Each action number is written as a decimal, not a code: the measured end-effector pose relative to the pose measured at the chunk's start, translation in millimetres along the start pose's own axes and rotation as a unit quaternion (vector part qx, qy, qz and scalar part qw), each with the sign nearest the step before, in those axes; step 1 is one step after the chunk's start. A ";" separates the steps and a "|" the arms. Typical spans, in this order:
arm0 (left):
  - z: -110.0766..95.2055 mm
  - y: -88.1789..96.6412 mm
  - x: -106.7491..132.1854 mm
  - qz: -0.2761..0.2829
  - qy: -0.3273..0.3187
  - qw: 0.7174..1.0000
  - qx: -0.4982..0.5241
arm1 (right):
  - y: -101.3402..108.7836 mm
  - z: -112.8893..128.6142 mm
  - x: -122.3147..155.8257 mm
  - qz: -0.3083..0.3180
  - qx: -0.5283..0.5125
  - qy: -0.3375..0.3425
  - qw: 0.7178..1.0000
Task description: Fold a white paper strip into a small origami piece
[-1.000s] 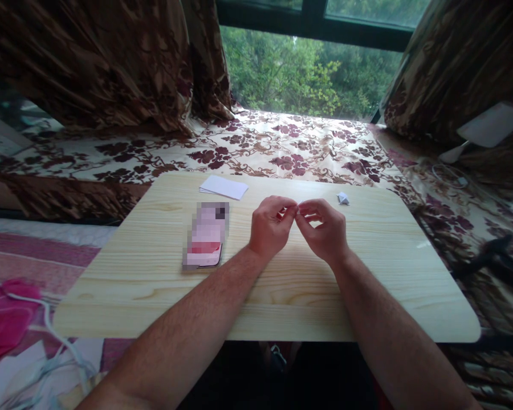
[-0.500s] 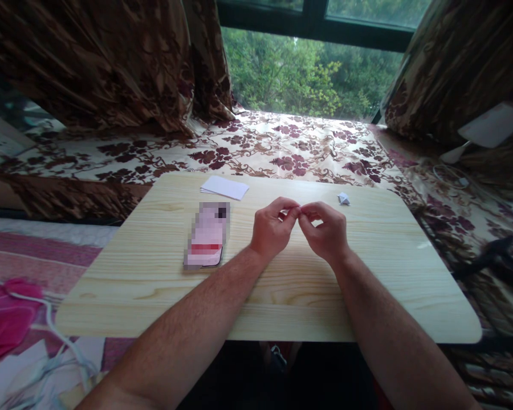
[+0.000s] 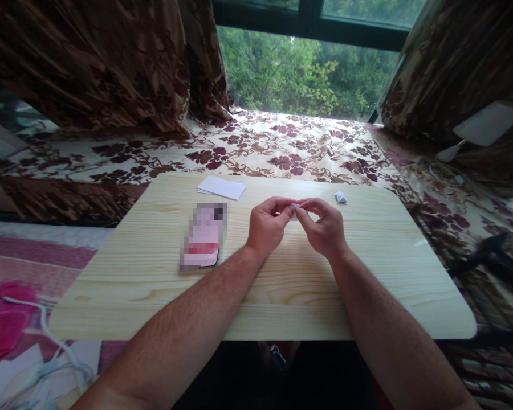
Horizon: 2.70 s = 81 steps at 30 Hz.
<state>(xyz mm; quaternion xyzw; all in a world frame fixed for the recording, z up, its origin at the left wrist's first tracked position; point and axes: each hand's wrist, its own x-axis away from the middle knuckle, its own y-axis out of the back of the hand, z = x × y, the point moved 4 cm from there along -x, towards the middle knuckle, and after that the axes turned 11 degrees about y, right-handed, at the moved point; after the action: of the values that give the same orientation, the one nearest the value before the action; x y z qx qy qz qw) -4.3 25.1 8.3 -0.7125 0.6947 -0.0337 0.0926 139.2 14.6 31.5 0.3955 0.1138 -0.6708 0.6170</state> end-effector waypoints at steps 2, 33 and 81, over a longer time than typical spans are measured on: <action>1.4 0.1 -0.9 0.000 0.013 1.000 0.005 | -1.2 -3.0 1.6 -0.006 -0.020 -0.021 1.000; -3.4 0.4 3.7 -0.046 -0.005 0.998 -0.039 | -2.7 -11.1 3.4 -0.067 -0.132 -0.115 0.982; -0.5 5.9 -3.2 -0.068 0.043 0.996 0.030 | -1.6 -14.7 -0.5 -0.042 -0.197 -0.166 0.965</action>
<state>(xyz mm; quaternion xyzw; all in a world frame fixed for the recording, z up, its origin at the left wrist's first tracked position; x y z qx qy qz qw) -10.3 28.2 8.0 -0.7526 0.6470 -0.0916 0.0811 143.4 24.8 21.6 0.1443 0.1562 -0.7169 0.6639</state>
